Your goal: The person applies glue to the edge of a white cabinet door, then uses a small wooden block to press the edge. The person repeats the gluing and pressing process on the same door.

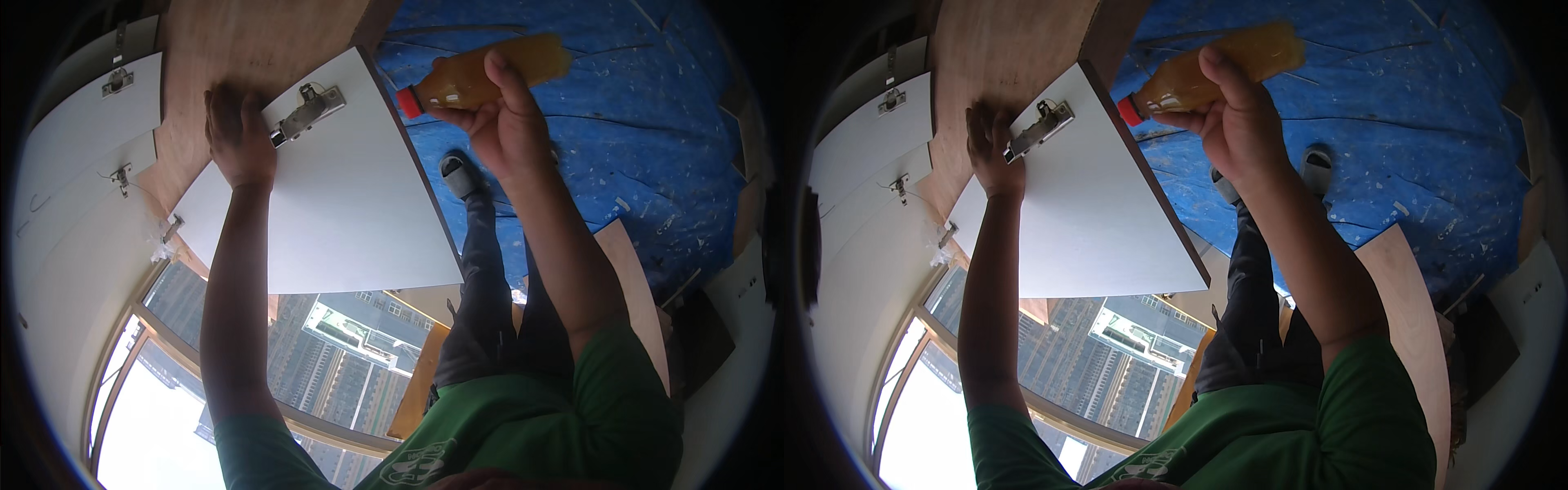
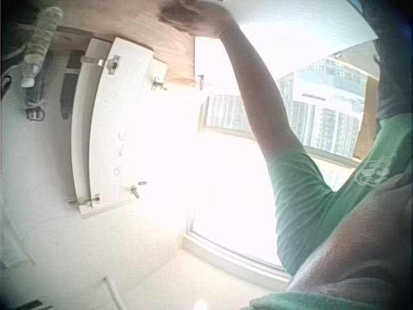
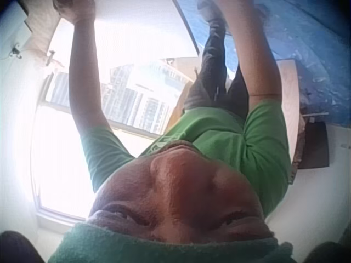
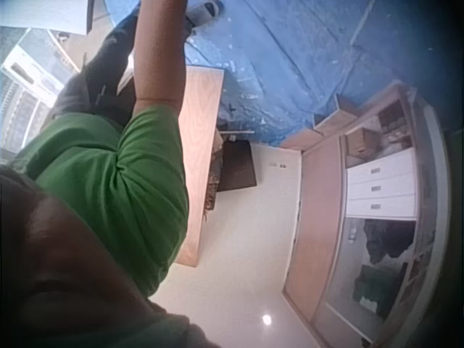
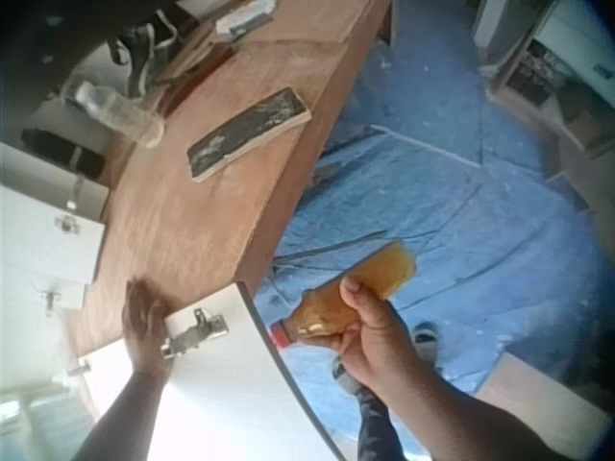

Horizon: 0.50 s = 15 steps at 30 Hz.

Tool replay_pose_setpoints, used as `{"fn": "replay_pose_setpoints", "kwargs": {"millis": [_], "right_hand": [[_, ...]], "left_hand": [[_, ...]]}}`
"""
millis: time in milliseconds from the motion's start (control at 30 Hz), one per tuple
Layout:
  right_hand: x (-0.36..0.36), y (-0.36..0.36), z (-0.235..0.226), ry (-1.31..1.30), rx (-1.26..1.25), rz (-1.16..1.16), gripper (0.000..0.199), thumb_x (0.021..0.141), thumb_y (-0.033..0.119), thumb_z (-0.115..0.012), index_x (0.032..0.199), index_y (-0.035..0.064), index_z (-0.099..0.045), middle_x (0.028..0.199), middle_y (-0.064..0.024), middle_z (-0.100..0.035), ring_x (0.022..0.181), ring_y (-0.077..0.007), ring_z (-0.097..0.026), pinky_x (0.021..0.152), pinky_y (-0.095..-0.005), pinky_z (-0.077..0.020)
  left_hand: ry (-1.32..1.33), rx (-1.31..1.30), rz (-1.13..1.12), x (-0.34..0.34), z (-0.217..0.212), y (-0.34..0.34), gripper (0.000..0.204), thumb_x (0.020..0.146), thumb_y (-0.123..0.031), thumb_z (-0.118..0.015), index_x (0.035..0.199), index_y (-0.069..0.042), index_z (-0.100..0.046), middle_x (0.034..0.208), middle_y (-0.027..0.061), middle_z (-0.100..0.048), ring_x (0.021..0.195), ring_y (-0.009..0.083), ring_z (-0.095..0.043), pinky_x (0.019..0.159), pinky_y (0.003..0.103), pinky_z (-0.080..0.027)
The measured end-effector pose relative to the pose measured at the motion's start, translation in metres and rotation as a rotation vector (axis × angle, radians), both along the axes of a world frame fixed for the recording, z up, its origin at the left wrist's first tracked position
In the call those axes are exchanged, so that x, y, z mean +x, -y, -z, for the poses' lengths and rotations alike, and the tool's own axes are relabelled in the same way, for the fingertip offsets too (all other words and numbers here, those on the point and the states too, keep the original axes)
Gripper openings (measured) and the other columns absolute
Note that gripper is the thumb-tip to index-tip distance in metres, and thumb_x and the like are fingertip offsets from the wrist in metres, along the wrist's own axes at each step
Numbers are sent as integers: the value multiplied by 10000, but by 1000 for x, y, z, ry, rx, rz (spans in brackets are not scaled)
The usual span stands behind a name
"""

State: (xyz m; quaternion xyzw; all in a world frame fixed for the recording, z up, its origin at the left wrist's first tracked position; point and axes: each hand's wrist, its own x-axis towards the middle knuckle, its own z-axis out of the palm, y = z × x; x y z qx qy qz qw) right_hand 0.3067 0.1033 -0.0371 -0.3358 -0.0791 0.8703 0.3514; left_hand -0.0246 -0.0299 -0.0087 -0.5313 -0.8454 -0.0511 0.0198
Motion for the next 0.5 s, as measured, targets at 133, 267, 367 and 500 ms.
{"fn": "replay_pose_setpoints", "kwargs": {"millis": [133, 267, 367, 500], "right_hand": [[-2, 9, 1, -24, 33, 19, 473, 951, 354, -708, 1273, 53, -536, 1247, -188, -648, 1214, -311, -643, 942, -523, -609], [10, 21, -6, 1, 101, -7, 445, 959, 322, -704, 1268, 47, -543, 1254, -185, -651, 1227, -314, -638, 965, -543, -589], [13, 23, -7, 30, 144, -12, 430, 966, 296, -697, 1275, 41, -539, 1257, -189, -650, 1240, -322, -631, 966, -558, -584], [0, 12, 0, -35, 166, 32, 410, 971, 268, -691, 1274, 39, -538, 1248, -183, -652, 1245, -328, -627, 962, -562, -584]], "left_hand": [[10, 4, 2, -2, 0, -1, 613, 1009, -408, -489, 1473, -7, -470, 1552, 207, -436, 1476, 367, -350, 1207, 447, -283], [45, 19, -50, -1, 1, 0, 625, 1004, -415, -495, 1478, -8, -467, 1556, 205, -433, 1477, 365, -348, 1209, 448, -280], [33, 13, -29, -4, 1, 0, 629, 1003, -419, -497, 1478, -8, -468, 1557, 202, -432, 1478, 364, -346, 1210, 447, -279], [-9, -7, 27, -6, 2, -1, 585, 1015, -400, -487, 1458, -18, -487, 1551, 195, -441, 1479, 366, -344, 1208, 451, -283]]}}
